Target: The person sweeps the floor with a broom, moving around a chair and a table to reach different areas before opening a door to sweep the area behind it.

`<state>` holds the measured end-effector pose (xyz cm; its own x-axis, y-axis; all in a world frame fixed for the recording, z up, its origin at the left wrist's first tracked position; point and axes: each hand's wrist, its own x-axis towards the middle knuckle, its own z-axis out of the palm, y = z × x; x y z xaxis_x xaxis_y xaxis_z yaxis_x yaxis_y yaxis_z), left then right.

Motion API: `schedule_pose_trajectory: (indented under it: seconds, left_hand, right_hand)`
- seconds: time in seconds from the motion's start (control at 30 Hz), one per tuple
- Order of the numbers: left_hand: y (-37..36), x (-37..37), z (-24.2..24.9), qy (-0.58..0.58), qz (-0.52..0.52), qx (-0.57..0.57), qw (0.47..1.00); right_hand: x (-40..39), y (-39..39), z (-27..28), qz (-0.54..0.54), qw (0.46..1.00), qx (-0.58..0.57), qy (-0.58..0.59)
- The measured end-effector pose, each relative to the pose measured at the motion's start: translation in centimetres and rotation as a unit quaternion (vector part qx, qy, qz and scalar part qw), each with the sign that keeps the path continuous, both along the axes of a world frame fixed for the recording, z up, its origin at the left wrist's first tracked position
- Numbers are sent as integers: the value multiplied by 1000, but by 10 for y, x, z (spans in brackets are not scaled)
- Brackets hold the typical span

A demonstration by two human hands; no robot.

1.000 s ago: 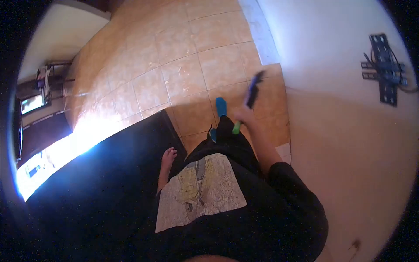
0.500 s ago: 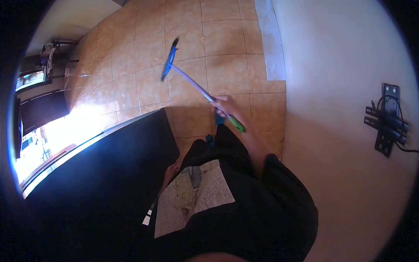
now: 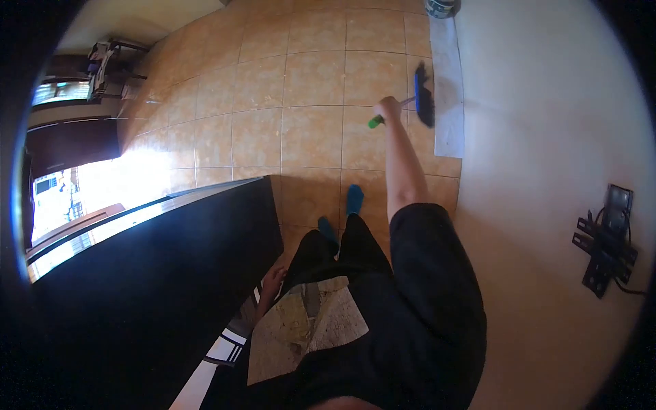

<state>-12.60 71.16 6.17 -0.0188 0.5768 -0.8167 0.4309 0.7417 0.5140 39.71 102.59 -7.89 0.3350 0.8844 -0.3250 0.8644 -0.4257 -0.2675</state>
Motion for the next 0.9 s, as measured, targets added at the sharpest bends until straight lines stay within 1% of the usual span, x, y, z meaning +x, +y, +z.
schedule_pose_trajectory:
  seconds: [0.03,0.07,0.1,0.13,0.17,0.2,0.23,0.3,0.33,0.4,0.43,0.47,0.5,0.53,0.57,0.6,0.63,0.67,0.7,0.77,0.8,0.83,0.9]
  left_hand:
    - [-6,-4,4,5,18,-18,1000]
    - [-11,-9,5,8,19,-17,1000]
    - [-17,-15,2,24,20,-39,999]
    - [-25,-22,-2,39,21,-62,997]
    - [-35,-32,-8,40,20,-61,997]
    - [-47,-44,-17,56,-52,-15,997]
    - [-53,-49,-22,69,-124,30,989]
    - [-50,-43,-12,65,-134,6,989]
    - [-38,-36,-3,64,-143,-11,988]
    - [-10,-23,15,64,-159,-40,984]
    - [-3,-24,18,66,-164,-56,983]
    - [1,-34,7,65,-161,-54,983]
    - [4,-50,-14,46,-58,-71,995]
    - [1,-63,-28,26,48,-90,994]
    - [2,-68,-35,25,54,-95,994]
    - [12,-72,-43,15,29,-61,998]
    - [23,-73,-49,5,5,-28,1000]
    - [34,-71,-51,6,-18,-17,1000]
    - [47,-67,-51,6,-40,-6,999]
    - [69,-55,-49,-5,-23,-2,1000]
    - [79,-53,-55,-5,-15,-5,1000]
    - [87,-51,-62,-22,-20,8,1000]
    - [99,-48,-69,-40,-18,20,999]
  right_hand:
    - [-19,7,5,1,1000,1,4]
    - [-33,14,7,-14,999,-26,17]
    - [-47,20,12,-30,998,-53,30]
    - [-61,22,25,-48,992,-78,80]
    - [-76,24,39,-68,984,-104,130]
    - [-93,27,40,-52,984,-88,144]
    - [-108,32,16,-62,977,-56,198]
    - [-128,28,31,-10,953,-5,304]
    - [-146,33,27,-136,929,-66,337]
    - [-161,21,15,-170,877,-47,448]
    - [-160,3,32,-187,814,-27,549]
    - [-151,-21,60,-199,740,-8,642]
    - [-138,-42,82,-202,716,-5,668]
    - [-125,-68,106,-207,690,-6,693]
    - [-113,-95,139,-214,711,-13,670]
    - [-104,-120,172,-219,748,-29,626]
    - [-95,-148,185,-193,767,-34,611]
    - [-95,-171,203,-207,800,-50,560]
    - [-98,-190,223,-219,823,-74,519]
    - [-116,-217,249,-246,867,-124,414]
    - [-123,-221,252,-261,889,-145,348]
    - [-125,-220,242,-256,890,-150,346]
    - [-123,-230,193,-299,857,-248,340]
